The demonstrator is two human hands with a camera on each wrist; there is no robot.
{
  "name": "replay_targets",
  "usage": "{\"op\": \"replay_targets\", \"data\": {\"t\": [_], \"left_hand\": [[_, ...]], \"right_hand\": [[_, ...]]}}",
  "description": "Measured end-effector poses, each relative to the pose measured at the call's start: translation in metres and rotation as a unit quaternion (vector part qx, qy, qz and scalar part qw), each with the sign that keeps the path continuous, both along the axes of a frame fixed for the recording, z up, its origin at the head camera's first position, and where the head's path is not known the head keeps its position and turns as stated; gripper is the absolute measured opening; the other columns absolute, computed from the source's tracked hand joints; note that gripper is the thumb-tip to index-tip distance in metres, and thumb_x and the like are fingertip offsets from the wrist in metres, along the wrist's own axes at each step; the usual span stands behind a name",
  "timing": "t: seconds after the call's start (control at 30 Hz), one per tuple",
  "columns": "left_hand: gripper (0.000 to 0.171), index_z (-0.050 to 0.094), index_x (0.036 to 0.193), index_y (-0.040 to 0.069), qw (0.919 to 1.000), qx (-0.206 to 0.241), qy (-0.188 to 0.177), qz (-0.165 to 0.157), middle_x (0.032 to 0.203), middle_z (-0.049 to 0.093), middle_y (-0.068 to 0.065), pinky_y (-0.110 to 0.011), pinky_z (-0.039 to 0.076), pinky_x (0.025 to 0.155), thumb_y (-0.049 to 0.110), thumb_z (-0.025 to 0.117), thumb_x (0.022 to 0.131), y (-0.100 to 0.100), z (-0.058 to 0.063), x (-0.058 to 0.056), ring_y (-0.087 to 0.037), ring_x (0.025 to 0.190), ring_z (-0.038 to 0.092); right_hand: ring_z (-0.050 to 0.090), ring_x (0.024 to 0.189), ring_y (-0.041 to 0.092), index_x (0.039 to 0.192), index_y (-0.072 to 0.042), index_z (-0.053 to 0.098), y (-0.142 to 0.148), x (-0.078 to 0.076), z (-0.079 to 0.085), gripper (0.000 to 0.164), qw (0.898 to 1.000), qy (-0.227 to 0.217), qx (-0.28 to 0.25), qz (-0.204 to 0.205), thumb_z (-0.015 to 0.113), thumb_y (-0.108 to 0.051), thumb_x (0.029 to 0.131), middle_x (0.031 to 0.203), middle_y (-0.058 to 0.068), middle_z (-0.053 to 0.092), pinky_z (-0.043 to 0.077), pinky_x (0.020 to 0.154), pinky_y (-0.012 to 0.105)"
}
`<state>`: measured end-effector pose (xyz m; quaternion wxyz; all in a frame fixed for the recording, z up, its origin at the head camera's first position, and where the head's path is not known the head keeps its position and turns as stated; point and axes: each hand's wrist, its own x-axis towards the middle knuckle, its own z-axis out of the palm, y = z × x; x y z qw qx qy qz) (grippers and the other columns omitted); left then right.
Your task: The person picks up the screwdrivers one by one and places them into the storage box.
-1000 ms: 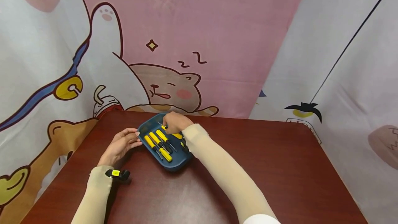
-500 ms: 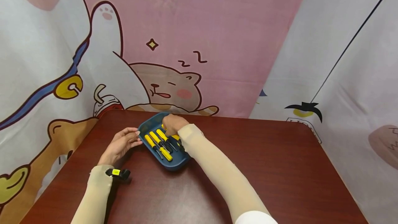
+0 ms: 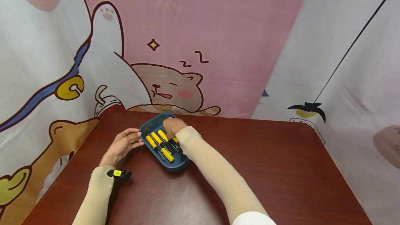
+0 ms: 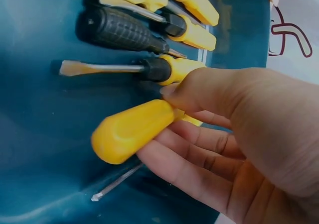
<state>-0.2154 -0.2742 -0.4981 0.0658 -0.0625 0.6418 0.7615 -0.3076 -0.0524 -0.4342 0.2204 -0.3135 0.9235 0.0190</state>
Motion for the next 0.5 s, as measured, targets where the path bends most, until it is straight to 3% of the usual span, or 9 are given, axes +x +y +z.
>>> {"op": "replay_targets", "data": {"t": [0.17, 0.33, 0.43, 0.5], "left_hand": [[0.034, 0.045, 0.13, -0.001, 1.0, 0.001, 0.007, -0.005, 0.099, 0.059, -0.008, -0.032, 0.065, 0.083, 0.011, 0.061, 0.103, 0.0003, 0.0013, -0.0002, -0.015, 0.081, 0.066], [0.036, 0.044, 0.132, -0.002, 1.0, 0.0, 0.004, -0.008, 0.099, 0.059, -0.008, -0.032, 0.065, 0.083, 0.011, 0.061, 0.103, 0.0001, 0.0011, 0.0002, -0.014, 0.081, 0.065], [0.036, 0.045, 0.132, -0.001, 1.0, 0.0, 0.001, -0.006, 0.1, 0.059, -0.008, -0.032, 0.065, 0.083, 0.012, 0.062, 0.103, -0.0003, 0.0001, 0.0007, -0.014, 0.081, 0.066], [0.034, 0.046, 0.13, 0.0, 1.0, 0.001, -0.001, -0.003, 0.1, 0.059, -0.008, -0.032, 0.065, 0.083, 0.012, 0.062, 0.103, -0.0005, -0.0004, 0.001, -0.014, 0.081, 0.066]], "right_hand": [[0.052, 0.049, 0.01, 0.068, -0.016, 0.051, 0.0, -0.0006, -0.0023, 0.036, 1.0, -0.004, 0.007, -0.009, 0.076, -0.023, 0.093, 0.061, -0.003, 0.037, 0.048, 0.046, 0.019], [0.061, 0.059, 0.012, 0.093, -0.013, 0.066, 0.0016, 0.0022, -0.0036, 0.015, 1.0, 0.0, 0.003, -0.021, 0.077, -0.024, 0.093, 0.079, 0.0, 0.056, 0.055, 0.051, 0.02], [0.065, 0.066, 0.013, 0.11, -0.013, 0.067, 0.003, 0.0045, -0.0044, 0.022, 1.0, 0.005, 0.004, -0.027, 0.077, -0.025, 0.093, 0.095, 0.001, 0.064, 0.057, 0.054, 0.021], [0.066, 0.067, 0.013, 0.111, -0.013, 0.068, 0.0037, 0.0056, -0.0047, 0.023, 1.0, 0.007, 0.005, -0.027, 0.076, -0.025, 0.093, 0.099, 0.002, 0.066, 0.058, 0.055, 0.021]]}}
